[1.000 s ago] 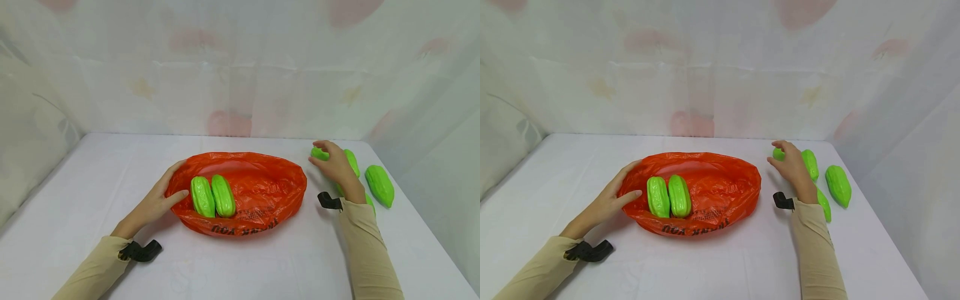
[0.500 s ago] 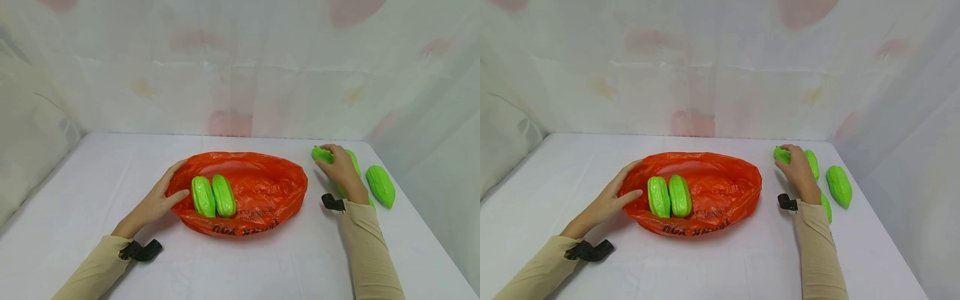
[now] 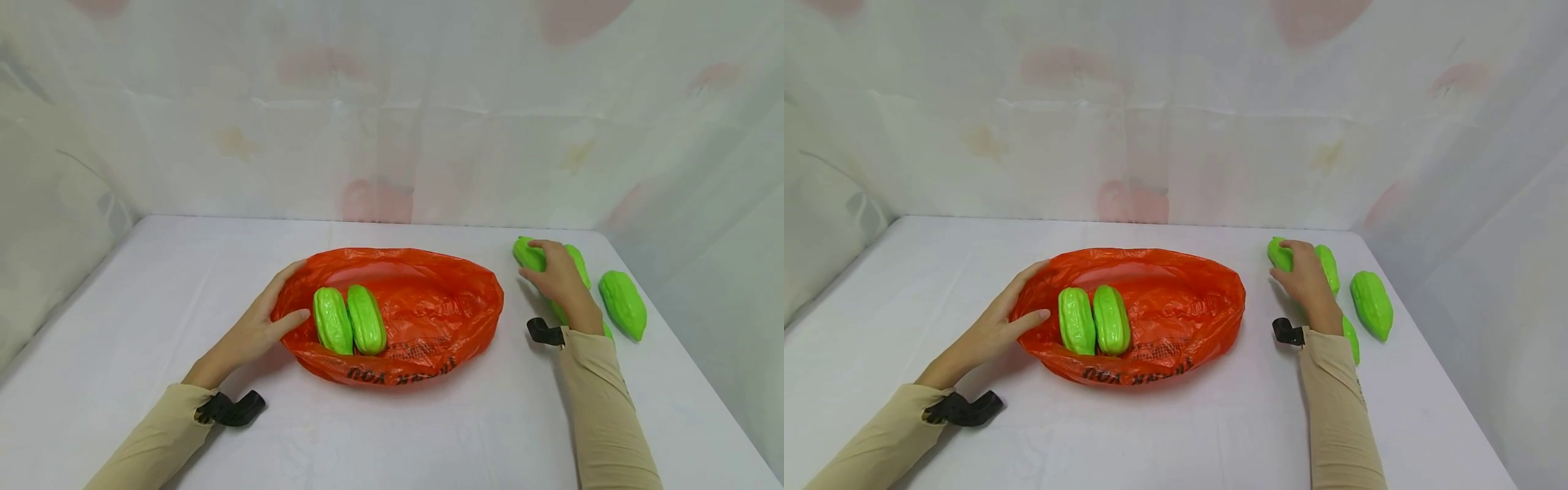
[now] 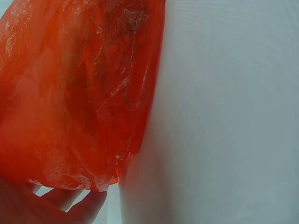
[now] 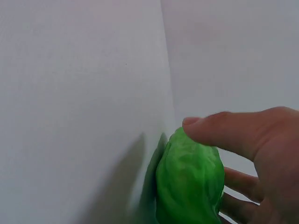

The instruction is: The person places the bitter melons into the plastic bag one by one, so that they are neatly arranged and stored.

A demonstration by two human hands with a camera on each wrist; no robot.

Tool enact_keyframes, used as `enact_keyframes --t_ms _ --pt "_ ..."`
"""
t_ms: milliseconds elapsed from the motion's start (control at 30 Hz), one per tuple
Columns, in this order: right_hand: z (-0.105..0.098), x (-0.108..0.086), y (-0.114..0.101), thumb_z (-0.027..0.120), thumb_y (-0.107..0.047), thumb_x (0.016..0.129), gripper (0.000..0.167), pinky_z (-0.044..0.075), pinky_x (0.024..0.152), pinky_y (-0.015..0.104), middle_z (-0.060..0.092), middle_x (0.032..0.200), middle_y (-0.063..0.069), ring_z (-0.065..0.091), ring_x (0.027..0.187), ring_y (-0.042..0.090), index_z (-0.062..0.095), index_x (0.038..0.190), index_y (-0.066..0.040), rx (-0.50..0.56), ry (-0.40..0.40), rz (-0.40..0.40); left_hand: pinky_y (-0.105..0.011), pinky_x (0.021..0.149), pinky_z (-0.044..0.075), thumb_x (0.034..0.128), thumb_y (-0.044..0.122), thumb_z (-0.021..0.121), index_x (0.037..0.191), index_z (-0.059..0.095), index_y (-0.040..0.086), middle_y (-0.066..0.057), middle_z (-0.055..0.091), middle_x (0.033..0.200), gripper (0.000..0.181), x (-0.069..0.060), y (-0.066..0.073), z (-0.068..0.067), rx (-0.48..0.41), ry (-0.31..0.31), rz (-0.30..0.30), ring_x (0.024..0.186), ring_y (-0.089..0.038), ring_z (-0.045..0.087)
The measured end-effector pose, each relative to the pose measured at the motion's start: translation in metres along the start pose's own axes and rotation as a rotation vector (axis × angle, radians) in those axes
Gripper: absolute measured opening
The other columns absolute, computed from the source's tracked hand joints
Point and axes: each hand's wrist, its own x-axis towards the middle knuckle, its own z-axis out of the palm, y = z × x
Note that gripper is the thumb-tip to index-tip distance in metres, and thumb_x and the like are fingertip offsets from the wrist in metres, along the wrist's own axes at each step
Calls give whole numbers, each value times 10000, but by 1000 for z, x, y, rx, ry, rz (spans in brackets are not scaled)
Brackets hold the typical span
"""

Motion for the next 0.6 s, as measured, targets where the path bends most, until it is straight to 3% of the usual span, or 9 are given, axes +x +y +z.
enact_keyframes --t_ms 233,600 --pt "0 -1 3 602 -106 935 604 269 1140 638 350 1486 353 332 1346 490 357 1455 80 -21 -26 68 -664 1131 297 968 113 596 1579 204 249 -87 272 1615 739 0 0 0 3 -2 1 1456 -360 300" --pt "2 0 2 568 -129 917 619 316 1101 633 341 1462 359 361 1273 468 353 1467 55 -43 -68 64 -662 1124 311 968 117 594 1580 202 242 -93 274 1612 737 0 1 0 0 -4 -7 1450 -362 310"
